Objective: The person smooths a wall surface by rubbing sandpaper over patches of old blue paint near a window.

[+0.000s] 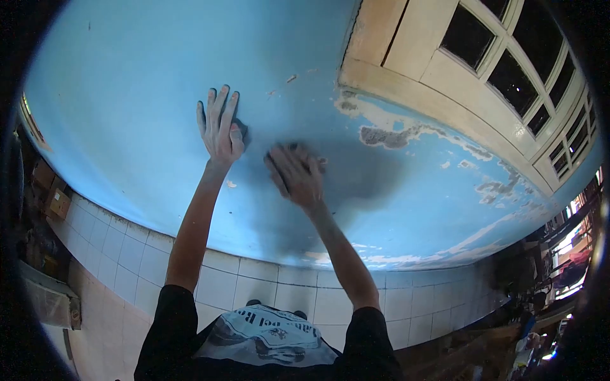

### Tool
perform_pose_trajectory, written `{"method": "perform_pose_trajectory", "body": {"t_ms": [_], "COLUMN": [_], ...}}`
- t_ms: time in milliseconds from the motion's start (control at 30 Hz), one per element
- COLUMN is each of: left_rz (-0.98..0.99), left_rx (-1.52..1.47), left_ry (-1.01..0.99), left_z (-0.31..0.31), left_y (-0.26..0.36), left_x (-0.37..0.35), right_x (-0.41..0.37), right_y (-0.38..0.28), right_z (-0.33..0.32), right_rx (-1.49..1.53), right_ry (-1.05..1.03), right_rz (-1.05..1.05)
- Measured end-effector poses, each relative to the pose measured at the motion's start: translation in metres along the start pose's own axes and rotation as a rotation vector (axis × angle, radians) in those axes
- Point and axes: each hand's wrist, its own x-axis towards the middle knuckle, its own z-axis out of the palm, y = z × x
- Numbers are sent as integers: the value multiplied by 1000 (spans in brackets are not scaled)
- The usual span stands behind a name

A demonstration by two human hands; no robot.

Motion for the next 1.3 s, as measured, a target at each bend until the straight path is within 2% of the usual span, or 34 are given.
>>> {"method": "perform_pose_trajectory", "body": {"t_ms": [67,133,167,233,300,367,433,500,567,633,700,800,900,967,1000,1067,1100,1167,1233,1300], "left_rz": [-2,7,1,-9,-25,-14,-6,9,-3,-14,13,24,31,40,46,43,31,25,30,19], "left_rx": [-14,-17,-47,-73,-95,-96,-92,-40,-68,-89,-77,-44,-27,-24,-17,-1,15,-2,-5,-25], "left_ry": [-2,-2,-30,-59,-52,-51,-49,15,-17,-43,-43,-40,-41,-39,-39,-10,12,14,13,4], "left_z": [2,0,-1,0,-2,-1,0,2,0,-1,-1,0,1,1,0,1,2,3,3,2], "left_y": [-1,-4,-4,-4,-3,-4,-5,-5,-4,-4,-6,-6,-6,-6,-6,-5,-3,-2,-4,-4], "left_x": [0,-3,-3,-2,-3,-3,-3,-2,-3,-4,-3,-4,-4,-3,-3,-1,-2,-3,-3,-3], "right_x": [60,106,108,109,39,-21,-44,-39,-8,45,89,94,34,-19,-22,-23,-10,32,75,96], "right_y": [11,18,16,12,-12,-35,-40,-40,-18,2,15,15,-15,-29,-28,-21,-16,6,7,4], "right_z": [-39,-67,-69,-68,-5,31,45,39,15,-19,-50,-43,5,29,27,25,11,-17,-49,-61], "right_rx": [-154,-338,-328,-315,-13,132,70,9,253,-94,-195,-280,-180,-193,-195,-13,-18,-20,-90,-151], "right_ry": [202,264,259,188,-20,-97,-121,-144,-169,149,253,254,44,-169,-168,-75,-78,90,327,330], "right_rz": [65,149,152,142,122,-83,-89,-80,69,50,144,125,71,-220,-218,-205,-198,-74,163,221]}}
